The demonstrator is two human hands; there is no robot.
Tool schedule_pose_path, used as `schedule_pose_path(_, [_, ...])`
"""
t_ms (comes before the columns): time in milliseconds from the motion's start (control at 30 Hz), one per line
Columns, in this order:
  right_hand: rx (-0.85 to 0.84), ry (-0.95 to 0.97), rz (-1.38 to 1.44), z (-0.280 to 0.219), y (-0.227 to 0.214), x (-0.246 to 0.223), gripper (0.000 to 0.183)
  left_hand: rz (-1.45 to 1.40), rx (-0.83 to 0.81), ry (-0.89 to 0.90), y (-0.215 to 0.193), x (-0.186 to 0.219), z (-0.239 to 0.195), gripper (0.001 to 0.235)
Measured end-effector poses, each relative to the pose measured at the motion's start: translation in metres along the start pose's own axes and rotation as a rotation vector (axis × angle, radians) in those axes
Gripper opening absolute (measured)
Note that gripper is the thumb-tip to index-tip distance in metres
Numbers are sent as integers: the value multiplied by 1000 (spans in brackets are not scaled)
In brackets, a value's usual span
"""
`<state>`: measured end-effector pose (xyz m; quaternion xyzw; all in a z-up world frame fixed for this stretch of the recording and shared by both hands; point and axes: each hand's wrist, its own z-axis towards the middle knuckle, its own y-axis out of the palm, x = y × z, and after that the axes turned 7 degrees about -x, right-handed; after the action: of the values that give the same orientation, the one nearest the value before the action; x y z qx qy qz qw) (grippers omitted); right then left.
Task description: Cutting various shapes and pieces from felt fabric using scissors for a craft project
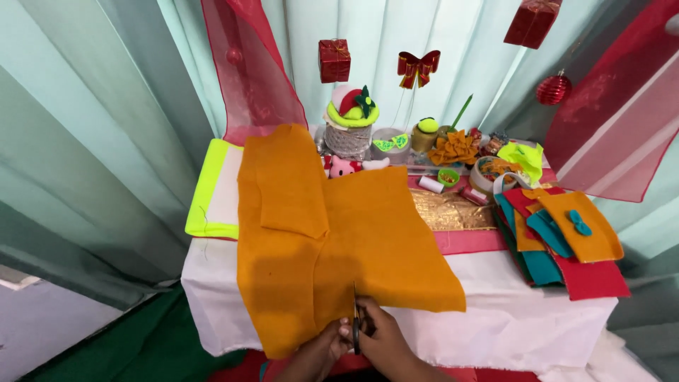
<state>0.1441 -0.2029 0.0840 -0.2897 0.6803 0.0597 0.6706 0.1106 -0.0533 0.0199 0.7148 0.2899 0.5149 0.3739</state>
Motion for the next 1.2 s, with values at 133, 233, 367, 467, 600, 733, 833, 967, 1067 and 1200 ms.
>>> schedule_pose_path(133, [-21,-43,70,1,2,2,40,-113,52,43,-10,-10,9,31])
schedule_pose_path(233, [-7,-4,145,1,4,3,40,-162,60,76,5,-2,5,29])
schedule_pose_path(367, [-9,-82,169,11,0,12,43,-196,-3,72,-19,-10,23,40])
schedule_pose_path(467, [-4,-73,179,2,6,10,44,-100,-7,68,0,-2,0,22])
schedule_pose_path(600, [24,-28,174,-8,9,-7,42,-15,19,55,-26,-21,4,9])
schedule_pose_path(733, [23,-34,35,-8,3,-7,36,55,-18,56,-47,-34,19,18])
schedule_pose_path(833, [23,144,9,-20,3,-29,45,155,-127,38,-16,-17,0,24])
schedule_pose_path(967, [14,119,-123,-23,-2,-27,47,88,-84,155,-2,-14,-5,18])
schedule_pose_path(1067, [7,107,-177,-26,-3,-28,44,43,-36,167,-1,-15,-3,8])
schedule_pose_path(1200, [-55,209,-240,-29,-6,-41,47,-107,75,56,-15,-15,7,27])
